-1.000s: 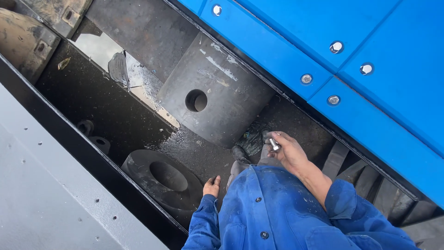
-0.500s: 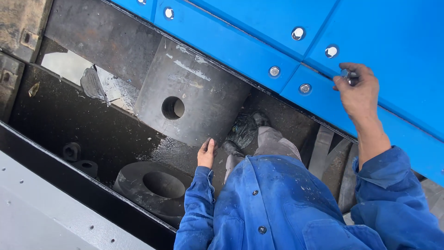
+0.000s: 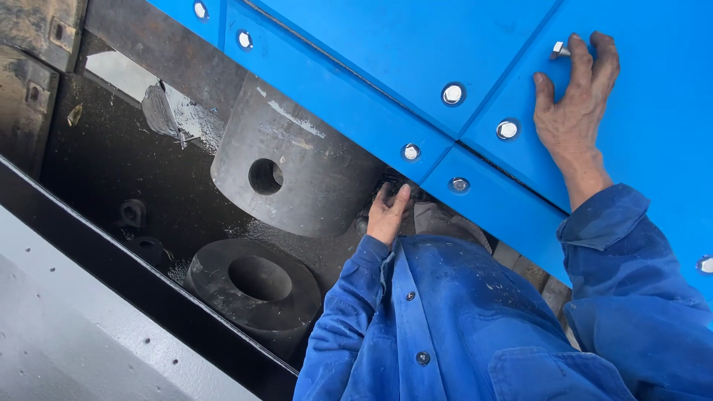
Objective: Assembling blue industrial panels by hand-placing and tightening bolts and washers onto a frame.
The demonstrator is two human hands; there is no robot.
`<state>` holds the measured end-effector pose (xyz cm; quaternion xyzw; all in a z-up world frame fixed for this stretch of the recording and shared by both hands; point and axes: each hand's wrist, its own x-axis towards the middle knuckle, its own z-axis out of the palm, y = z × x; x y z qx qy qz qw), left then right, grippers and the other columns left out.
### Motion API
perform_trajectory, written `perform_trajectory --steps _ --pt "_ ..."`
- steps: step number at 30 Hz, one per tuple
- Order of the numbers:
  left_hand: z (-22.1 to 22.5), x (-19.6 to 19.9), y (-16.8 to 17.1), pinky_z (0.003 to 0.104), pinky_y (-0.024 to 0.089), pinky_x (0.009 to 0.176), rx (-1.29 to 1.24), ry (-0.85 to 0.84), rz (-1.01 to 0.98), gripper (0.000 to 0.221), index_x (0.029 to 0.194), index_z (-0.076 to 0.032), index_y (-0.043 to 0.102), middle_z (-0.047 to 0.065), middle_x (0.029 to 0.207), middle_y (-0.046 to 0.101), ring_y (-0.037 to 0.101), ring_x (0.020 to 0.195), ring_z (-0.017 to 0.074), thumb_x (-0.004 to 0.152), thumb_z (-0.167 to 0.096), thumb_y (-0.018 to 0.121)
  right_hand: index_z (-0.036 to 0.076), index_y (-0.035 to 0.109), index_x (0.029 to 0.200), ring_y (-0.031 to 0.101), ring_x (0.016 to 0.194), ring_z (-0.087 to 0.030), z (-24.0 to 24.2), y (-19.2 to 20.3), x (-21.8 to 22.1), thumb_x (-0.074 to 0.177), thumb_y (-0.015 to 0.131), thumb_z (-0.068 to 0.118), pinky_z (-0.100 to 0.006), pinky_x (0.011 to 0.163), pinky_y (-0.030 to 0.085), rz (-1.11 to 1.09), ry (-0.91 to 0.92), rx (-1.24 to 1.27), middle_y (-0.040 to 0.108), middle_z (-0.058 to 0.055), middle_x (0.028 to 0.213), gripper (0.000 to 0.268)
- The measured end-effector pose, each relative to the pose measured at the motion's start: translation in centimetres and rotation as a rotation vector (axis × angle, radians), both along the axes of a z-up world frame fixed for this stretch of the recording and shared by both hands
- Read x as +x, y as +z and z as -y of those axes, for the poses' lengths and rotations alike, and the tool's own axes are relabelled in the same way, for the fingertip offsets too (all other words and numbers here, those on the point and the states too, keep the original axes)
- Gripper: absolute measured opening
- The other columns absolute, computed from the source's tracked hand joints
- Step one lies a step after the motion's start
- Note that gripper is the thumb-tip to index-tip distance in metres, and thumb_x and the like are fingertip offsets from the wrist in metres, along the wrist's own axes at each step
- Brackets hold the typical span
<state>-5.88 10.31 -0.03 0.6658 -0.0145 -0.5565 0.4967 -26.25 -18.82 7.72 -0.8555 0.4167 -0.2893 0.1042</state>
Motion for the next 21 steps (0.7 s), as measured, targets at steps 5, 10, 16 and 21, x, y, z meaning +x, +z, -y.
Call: perform_trajectory --steps 5,10,16,21 --pt "7.1 0.8 2.8 0.037 0.055 0.079 0.064 0.046 0.032 0.105 0.156 0.007 0.025 0.018 0.111 0.067 0.064 0.096 0.0241 0.084 -0.049 0.077 0.003 0.048 0.149 0.036 0.142 -0.042 -4.0 2.4 0.5 0.104 0.081 0.013 -0.056 0.116 0.038 0.053 0.043 0.072 0.036 -0.025 0.148 0.057" --pt "10.1 2.8 2.0 0.043 0.052 0.102 0.018 0.145 0.173 0.114 0.155 0.008 0.022 0.022 0.138 0.058 0.060 0.124 0.0310 0.080 -0.051 0.083 0.011 0.061 0.136 0.036 0.143 -0.039 -12.5 3.8 3.2 0.089 0.089 0.042 -0.061 0.115 0.031 -0.170 0.202 0.134 0.044 -0.016 0.147 0.062" --pt "11.8 7.3 0.2 0.047 0.044 0.112 0.009 0.294 0.219 0.132 0.158 0.004 0.003 0.025 0.150 0.046 0.051 0.135 0.0351 0.071 -0.045 0.090 0.007 0.057 0.145 0.022 0.152 -0.044 -15.6 0.1 5.1 0.079 0.085 0.052 -0.070 0.123 0.014 -0.305 0.120 0.247 0.035 -0.021 0.155 0.084" --pt "12.2 11.1 -1.3 0.051 0.044 0.111 -0.095 0.362 0.208 0.135 0.159 -0.003 -0.001 0.024 0.152 0.042 0.048 0.135 0.0357 0.068 -0.040 0.092 0.011 0.063 0.140 0.018 0.156 -0.040 -15.0 -0.8 5.6 0.085 0.085 0.051 -0.067 0.128 0.007 -0.244 0.068 0.248 0.035 -0.018 0.154 0.072"
